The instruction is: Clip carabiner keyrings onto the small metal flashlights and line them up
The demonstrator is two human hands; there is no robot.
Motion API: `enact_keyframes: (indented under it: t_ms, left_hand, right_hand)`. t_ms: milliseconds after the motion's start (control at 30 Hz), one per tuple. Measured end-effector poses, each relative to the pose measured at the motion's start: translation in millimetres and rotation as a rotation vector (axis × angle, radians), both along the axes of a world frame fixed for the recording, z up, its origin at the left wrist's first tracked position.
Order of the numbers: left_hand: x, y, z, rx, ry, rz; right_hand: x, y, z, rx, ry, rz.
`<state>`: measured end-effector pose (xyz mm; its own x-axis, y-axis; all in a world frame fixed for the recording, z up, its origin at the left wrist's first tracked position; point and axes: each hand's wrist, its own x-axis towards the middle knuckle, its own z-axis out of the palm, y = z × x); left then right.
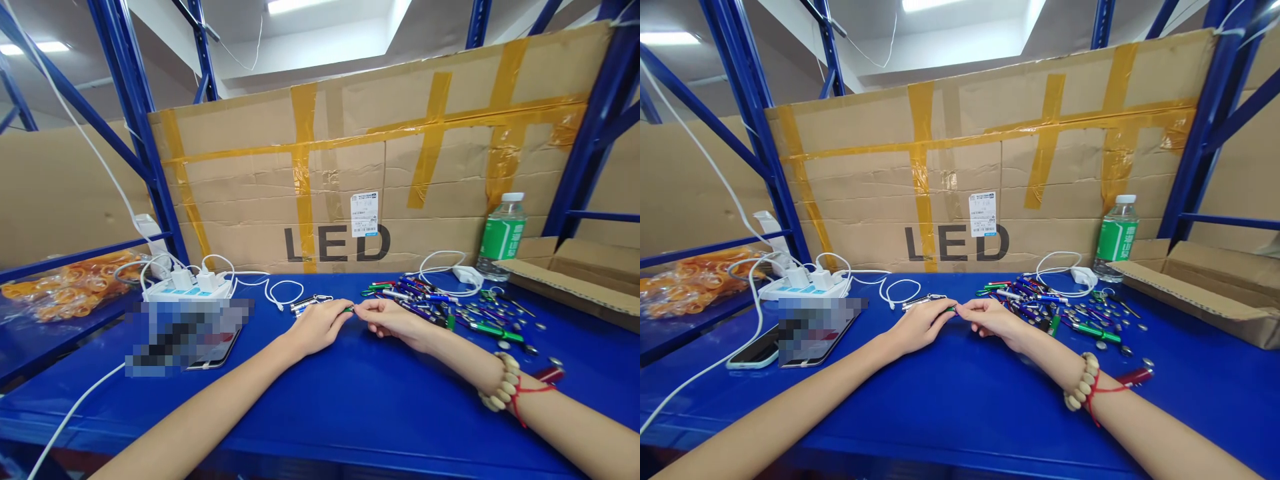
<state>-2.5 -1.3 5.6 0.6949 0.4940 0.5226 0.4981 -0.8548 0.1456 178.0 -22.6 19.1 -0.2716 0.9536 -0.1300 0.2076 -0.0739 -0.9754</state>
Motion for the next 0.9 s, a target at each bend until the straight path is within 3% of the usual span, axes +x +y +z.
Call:
enact_keyframes:
  t_ms: [900]
  left_hand:
    - [0.1,-2.5,1.7,-0.012,0.011,0.007]
  right_hand:
    - [2.5,3.2,-4.3,0.016,0.000,0.030]
